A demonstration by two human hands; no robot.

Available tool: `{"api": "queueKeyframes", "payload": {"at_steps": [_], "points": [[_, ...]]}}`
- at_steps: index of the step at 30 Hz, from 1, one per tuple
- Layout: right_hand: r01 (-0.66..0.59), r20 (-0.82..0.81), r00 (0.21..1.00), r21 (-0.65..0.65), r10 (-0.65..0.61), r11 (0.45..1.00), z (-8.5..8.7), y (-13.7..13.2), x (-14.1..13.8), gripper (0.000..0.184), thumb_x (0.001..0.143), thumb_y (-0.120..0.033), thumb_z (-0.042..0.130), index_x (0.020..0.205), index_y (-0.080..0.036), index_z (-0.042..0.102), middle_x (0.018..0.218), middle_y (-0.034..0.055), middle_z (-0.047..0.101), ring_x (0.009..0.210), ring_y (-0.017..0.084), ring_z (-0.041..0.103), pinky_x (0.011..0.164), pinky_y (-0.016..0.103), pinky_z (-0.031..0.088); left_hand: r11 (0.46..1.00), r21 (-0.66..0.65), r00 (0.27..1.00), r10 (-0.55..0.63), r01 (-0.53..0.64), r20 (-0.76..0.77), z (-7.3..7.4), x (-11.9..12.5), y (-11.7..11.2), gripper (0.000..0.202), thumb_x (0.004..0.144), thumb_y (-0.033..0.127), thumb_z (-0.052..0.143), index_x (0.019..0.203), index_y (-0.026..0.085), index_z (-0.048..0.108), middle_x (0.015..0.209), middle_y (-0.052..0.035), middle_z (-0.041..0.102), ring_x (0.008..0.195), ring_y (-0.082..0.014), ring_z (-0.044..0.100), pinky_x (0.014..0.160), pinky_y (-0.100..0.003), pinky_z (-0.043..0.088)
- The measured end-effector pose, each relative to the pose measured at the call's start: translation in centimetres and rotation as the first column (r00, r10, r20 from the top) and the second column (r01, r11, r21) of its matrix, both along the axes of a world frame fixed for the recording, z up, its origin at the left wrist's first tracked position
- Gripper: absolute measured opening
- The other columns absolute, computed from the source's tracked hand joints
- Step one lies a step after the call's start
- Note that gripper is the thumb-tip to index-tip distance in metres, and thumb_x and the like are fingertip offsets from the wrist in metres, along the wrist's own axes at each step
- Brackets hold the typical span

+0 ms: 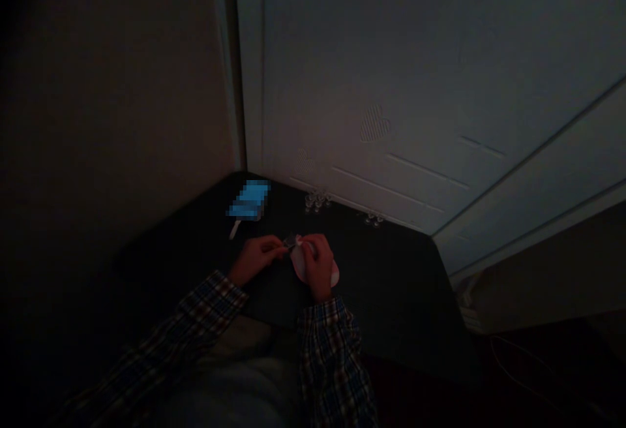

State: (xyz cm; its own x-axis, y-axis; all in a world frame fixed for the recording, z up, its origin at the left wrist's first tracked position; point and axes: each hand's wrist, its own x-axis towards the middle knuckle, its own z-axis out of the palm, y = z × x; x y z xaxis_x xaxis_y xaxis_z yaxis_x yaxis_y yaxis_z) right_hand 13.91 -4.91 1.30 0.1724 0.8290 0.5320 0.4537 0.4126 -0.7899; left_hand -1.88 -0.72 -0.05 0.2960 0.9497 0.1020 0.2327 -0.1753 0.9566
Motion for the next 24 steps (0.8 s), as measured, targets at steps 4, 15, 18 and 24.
{"api": "queueKeyframes", "payload": {"at_steps": [4,15,18,24], "points": [[0.016,-0.007,1.0,-0.013,-0.016,1.0,-0.04,0.0,0.05,0.014,0.083,-0.024,0.049,0.086,-0.021,0.062,0.089,0.003,0.06,0.087,0.016,0.055,0.08,0.029,0.041,1.0,0.011,1.0,-0.01,0.009,0.028,-0.1,-0.02,0.02,0.026,0.072,0.041,0.059,0.075,0.015,0.062,0.061,-0.0015,0.062,0.05,-0.0109,0.051,0.042,-0.019,0.036],[0.02,-0.065,0.998,-0.054,-0.024,0.998,-0.39,0.16,0.29,0.014,0.084,-0.024,0.048,0.088,-0.02,0.06,0.09,0.0029,0.061,0.088,0.016,0.056,0.081,0.029,0.042,0.983,0.006,0.983,-0.183,0.182,0.033,-0.16,0.31,-0.12,0.022,0.071,0.036,0.061,0.078,0.015,0.063,0.064,-0.0016,0.063,0.059,-0.0135,0.057,0.05,-0.021,0.041],[0.013,-0.056,0.998,-0.047,-0.016,0.999,-0.39,0.17,0.27,0.013,0.083,-0.023,0.049,0.087,-0.02,0.061,0.09,0.0028,0.06,0.088,0.016,0.056,0.08,0.029,0.041,0.972,0.037,0.972,-0.233,0.233,0.011,-0.13,0.38,-0.13,0.02,0.07,0.034,0.062,0.074,0.014,0.064,0.063,-0.0013,0.062,0.062,-0.014,0.058,0.059,-0.024,0.044],[-0.006,-0.015,1.0,-0.02,0.006,1.0,-0.09,0.06,0.25,0.014,0.083,-0.022,0.049,0.086,-0.021,0.062,0.09,0.003,0.06,0.088,0.017,0.055,0.08,0.029,0.042,0.976,0.043,0.977,-0.214,0.215,-0.017,-0.19,0.37,-0.19,0.022,0.07,0.035,0.063,0.075,0.014,0.064,0.063,-0.0014,0.063,0.062,-0.015,0.059,0.06,-0.024,0.045]]}}
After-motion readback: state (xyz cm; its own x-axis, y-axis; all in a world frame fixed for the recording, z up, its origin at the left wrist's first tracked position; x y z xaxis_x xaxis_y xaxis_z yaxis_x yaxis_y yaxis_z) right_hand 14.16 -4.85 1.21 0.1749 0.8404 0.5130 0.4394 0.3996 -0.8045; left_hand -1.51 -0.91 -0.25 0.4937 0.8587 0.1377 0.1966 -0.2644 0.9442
